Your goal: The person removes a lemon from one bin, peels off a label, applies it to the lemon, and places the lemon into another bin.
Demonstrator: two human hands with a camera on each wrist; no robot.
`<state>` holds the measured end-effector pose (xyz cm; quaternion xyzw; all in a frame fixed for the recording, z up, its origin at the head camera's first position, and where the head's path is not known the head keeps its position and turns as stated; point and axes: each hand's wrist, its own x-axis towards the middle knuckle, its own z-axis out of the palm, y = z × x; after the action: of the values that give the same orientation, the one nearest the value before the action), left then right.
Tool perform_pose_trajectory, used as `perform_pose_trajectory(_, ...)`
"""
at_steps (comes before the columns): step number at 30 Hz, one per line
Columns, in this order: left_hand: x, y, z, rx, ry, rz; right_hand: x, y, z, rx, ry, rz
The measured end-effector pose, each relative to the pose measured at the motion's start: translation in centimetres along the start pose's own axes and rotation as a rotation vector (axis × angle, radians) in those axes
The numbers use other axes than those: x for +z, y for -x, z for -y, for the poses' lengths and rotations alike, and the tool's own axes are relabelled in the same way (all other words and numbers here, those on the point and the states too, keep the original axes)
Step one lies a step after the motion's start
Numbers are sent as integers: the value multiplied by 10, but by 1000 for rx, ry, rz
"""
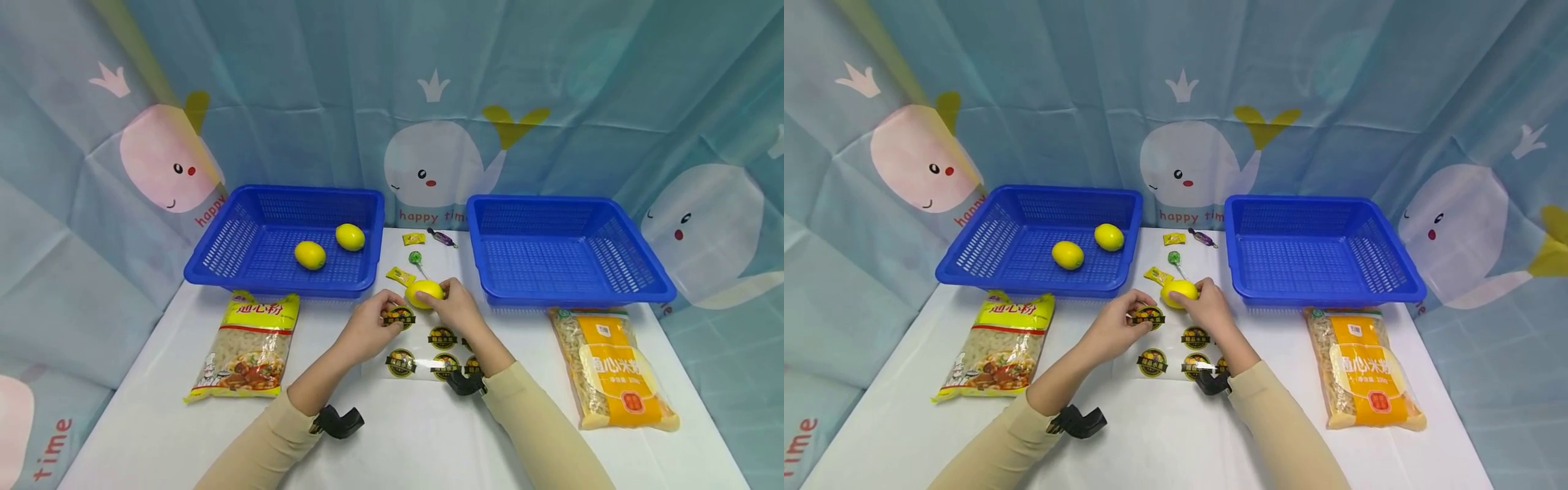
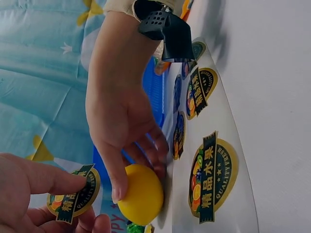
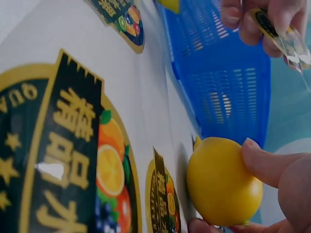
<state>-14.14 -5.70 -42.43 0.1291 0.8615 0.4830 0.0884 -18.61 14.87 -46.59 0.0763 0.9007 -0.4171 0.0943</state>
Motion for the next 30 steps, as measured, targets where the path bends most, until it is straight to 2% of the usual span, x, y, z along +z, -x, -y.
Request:
perform_pose_trajectory(4, 1, -1, 0, 0, 10, 12, -1, 1, 1, -20, -62, 2)
perform_pose_trajectory(8, 0, -1, 0, -9, 26, 8, -2, 6, 1, -56, -213, 37)
perform_pose_trajectory(13, 0, -2, 2, 0, 64, -12, -6, 18, 0, -102, -413, 151)
perform_pose_trajectory(17, 1, -4, 2, 4, 119, -5, -12, 27, -2, -129, -496, 220)
perform_pose_trajectory(23, 2, -6, 0, -17, 170, -1, -18, 35, -4, -202, -486, 289)
perform_pose_trajectory(30, 4, -7, -1, -22, 185, -8, -22, 44, -2, -256, -463, 307)
